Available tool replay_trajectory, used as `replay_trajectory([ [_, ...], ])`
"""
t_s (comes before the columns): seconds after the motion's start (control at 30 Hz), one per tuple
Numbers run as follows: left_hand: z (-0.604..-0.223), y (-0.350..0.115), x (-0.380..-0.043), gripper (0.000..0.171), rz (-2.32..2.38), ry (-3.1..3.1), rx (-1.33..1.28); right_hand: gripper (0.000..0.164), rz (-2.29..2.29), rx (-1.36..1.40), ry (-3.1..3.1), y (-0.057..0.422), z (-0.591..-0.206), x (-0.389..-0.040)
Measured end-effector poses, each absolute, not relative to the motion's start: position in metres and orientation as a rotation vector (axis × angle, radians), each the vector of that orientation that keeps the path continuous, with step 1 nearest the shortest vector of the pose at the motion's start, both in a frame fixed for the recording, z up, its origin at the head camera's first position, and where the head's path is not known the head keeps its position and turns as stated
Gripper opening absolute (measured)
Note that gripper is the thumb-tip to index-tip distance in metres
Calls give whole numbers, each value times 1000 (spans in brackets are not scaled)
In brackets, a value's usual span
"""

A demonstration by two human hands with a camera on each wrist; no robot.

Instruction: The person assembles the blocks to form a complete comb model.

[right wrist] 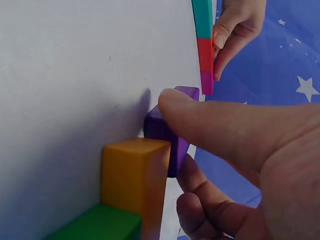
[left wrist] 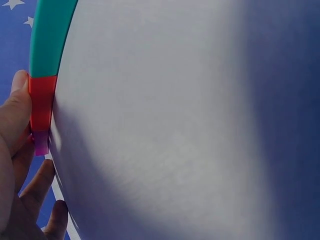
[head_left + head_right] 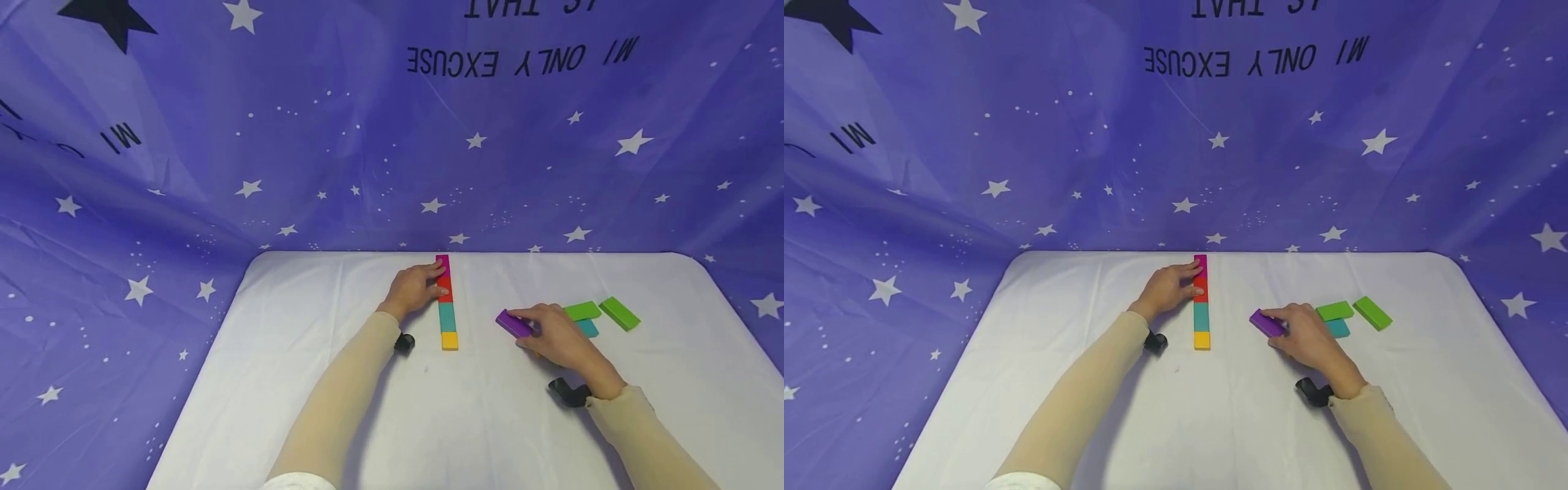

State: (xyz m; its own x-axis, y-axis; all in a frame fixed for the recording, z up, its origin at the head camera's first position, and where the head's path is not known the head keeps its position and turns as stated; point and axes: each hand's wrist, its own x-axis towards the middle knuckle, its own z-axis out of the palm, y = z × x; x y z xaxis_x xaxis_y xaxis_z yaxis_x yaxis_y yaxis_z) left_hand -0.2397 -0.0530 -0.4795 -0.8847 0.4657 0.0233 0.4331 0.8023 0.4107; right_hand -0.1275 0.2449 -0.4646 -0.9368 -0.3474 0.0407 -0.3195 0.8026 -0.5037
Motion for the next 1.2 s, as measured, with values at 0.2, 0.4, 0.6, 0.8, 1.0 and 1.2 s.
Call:
replay_trajectory([
  [0.2,-480,-53,-240,57,652,2910,738,58,-817,-454,2958,238,-469,-127],
  [0.4,-480,-54,-239,57,644,2901,717,65,-834,-390,2958,229,-474,-128],
  [0.6,-478,-53,-240,57,623,2896,730,80,-814,-339,2972,229,-473,-126],
  [0.8,-477,-53,-240,58,633,2885,702,89,-791,-427,2935,231,-475,-128],
  [1.0,-478,-53,-240,58,640,2884,711,81,-817,-520,2924,233,-480,-131],
  [1.2,-477,-54,-240,58,642,2884,714,73,-835,-555,2924,234,-480,-133],
])
